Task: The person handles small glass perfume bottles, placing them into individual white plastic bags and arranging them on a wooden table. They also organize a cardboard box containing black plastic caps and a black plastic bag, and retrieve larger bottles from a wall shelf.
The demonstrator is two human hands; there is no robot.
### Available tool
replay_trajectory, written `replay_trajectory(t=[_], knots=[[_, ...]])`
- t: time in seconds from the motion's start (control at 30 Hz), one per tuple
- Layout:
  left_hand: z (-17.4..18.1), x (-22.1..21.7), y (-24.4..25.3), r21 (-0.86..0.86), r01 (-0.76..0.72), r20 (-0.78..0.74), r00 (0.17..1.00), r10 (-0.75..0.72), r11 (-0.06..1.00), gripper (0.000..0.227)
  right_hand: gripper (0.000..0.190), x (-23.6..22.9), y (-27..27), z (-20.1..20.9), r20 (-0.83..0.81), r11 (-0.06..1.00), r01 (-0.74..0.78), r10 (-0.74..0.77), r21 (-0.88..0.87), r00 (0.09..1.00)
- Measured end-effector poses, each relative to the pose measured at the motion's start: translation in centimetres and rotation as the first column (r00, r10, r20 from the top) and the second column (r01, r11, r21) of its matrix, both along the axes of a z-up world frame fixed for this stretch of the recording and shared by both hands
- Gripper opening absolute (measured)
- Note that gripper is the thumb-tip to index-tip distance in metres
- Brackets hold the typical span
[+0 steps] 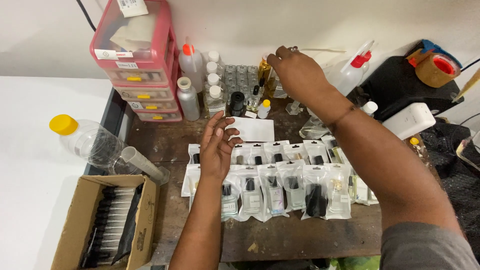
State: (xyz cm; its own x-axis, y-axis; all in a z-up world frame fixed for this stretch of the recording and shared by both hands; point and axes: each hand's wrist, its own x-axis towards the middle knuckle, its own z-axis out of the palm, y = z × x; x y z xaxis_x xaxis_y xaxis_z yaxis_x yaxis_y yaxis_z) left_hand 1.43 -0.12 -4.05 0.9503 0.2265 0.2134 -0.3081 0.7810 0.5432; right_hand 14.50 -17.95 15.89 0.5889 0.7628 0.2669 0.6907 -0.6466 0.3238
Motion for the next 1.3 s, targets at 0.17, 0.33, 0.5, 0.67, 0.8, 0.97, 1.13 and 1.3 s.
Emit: replay_trajectory(t=[0.17,0.33,0.5,0.67,0.8,0.97,1.13,1.3], knots=[[-0.4,0.0,-0.6,0.019,0.022,0.004,1.000,-0.022,1.000,0.052,0.029,-6.4,-5.8,0.4,-0.158,0.986,0.142,-0.128,0.081,0.979],[-0.2,-0.2,-1.8,0.105,0.063,0.001,0.998,-0.063,0.993,0.049,0.037,-5.7,-12.6,-5.3,-0.215,0.896,0.444,-0.437,-0.017,0.873],[0.4,-0.7,-3.2,0.267,0.139,0.003,0.989,-0.145,0.954,0.049,0.038,-4.8,-15.2,-8.9,-0.412,0.864,0.495,-0.419,0.092,0.809],[0.6,-0.9,-4.1,0.423,0.170,-0.008,0.983,-0.184,0.890,0.050,0.035,-6.2,-14.9,-8.7,-0.312,0.837,0.404,-0.299,0.368,0.902],[0.8,-1.2,-4.7,0.605,0.141,-0.005,0.985,-0.174,0.784,0.064,0.032,-8.9,-12.7,-5.9,-0.251,0.619,0.212,-0.024,0.756,0.968],[1.9,-2.2,-5.3,0.631,0.229,0.024,0.950,-0.313,0.741,0.099,0.029,-10.9,-9.3,-4.6,-0.353,0.424,0.245,0.199,0.872,0.914],[-1.8,-1.2,-4.7,0.569,0.276,0.000,0.942,-0.336,0.774,0.103,0.025,-10.2,-7.1,-5.5,-0.385,0.382,0.271,0.262,0.884,0.885],[0.8,-1.8,-5.5,0.475,0.275,0.000,0.950,-0.313,0.836,0.104,0.023,-9.3,-5.8,-6.3,-0.355,0.364,0.242,0.284,0.899,0.891]])
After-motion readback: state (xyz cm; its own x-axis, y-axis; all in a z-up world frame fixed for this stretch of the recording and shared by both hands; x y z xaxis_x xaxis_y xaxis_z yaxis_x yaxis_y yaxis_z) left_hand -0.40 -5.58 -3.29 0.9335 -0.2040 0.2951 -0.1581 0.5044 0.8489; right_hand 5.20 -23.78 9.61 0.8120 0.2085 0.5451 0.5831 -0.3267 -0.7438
